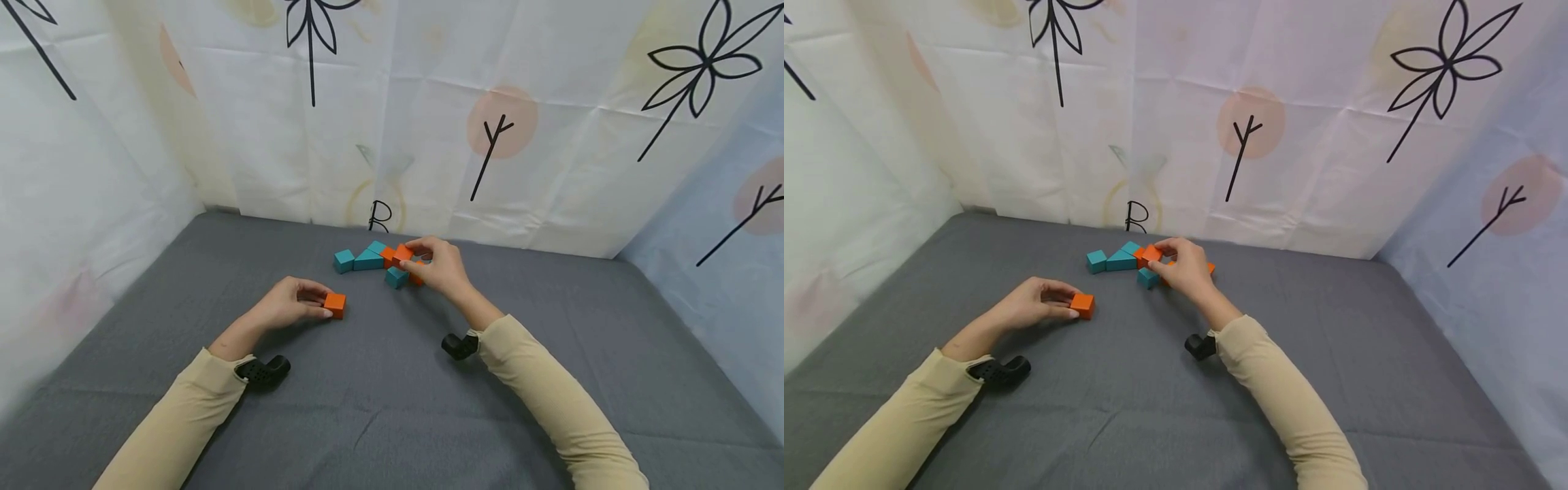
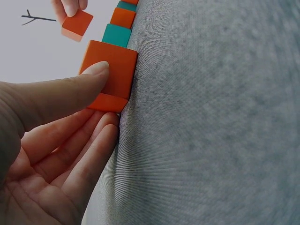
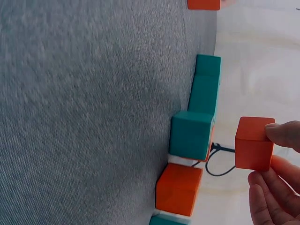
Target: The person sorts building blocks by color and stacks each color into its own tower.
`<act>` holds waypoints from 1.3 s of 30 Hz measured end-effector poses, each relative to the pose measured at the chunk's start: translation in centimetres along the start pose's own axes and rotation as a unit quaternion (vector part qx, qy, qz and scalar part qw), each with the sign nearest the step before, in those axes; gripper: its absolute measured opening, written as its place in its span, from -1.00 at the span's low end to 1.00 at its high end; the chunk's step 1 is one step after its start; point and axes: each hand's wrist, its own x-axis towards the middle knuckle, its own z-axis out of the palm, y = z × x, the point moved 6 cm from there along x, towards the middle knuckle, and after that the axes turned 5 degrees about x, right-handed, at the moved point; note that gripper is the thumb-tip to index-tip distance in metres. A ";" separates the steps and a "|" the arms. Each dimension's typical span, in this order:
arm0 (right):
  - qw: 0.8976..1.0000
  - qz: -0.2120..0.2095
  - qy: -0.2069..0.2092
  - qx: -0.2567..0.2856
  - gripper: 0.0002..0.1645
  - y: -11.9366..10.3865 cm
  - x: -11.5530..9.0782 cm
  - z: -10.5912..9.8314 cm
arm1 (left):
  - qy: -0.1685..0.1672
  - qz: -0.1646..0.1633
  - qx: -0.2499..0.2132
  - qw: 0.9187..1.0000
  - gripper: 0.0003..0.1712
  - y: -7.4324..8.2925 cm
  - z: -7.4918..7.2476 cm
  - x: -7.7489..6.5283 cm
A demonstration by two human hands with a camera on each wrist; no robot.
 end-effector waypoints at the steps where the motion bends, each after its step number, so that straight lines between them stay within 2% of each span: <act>1: 1.000 -0.003 -0.001 0.001 -0.57 -0.1 -0.1 0.1 | 0.000 0.000 0.000 1.000 -0.49 0.0 0.0 0.0; 11: 0.999 -0.029 -0.025 0.035 -0.58 -1.4 -0.9 1.6 | 0.000 -0.003 0.003 1.000 -0.49 -0.1 0.0 0.1; 23: 0.995 -0.067 -0.066 0.032 -0.57 -3.0 -1.4 3.8 | 0.000 -0.005 0.005 1.000 -0.48 -0.1 0.0 0.2; 39: 0.990 -0.084 -0.101 0.044 -0.57 -4.6 -1.8 5.5 | 0.002 0.005 0.001 1.000 -0.49 0.0 0.0 0.2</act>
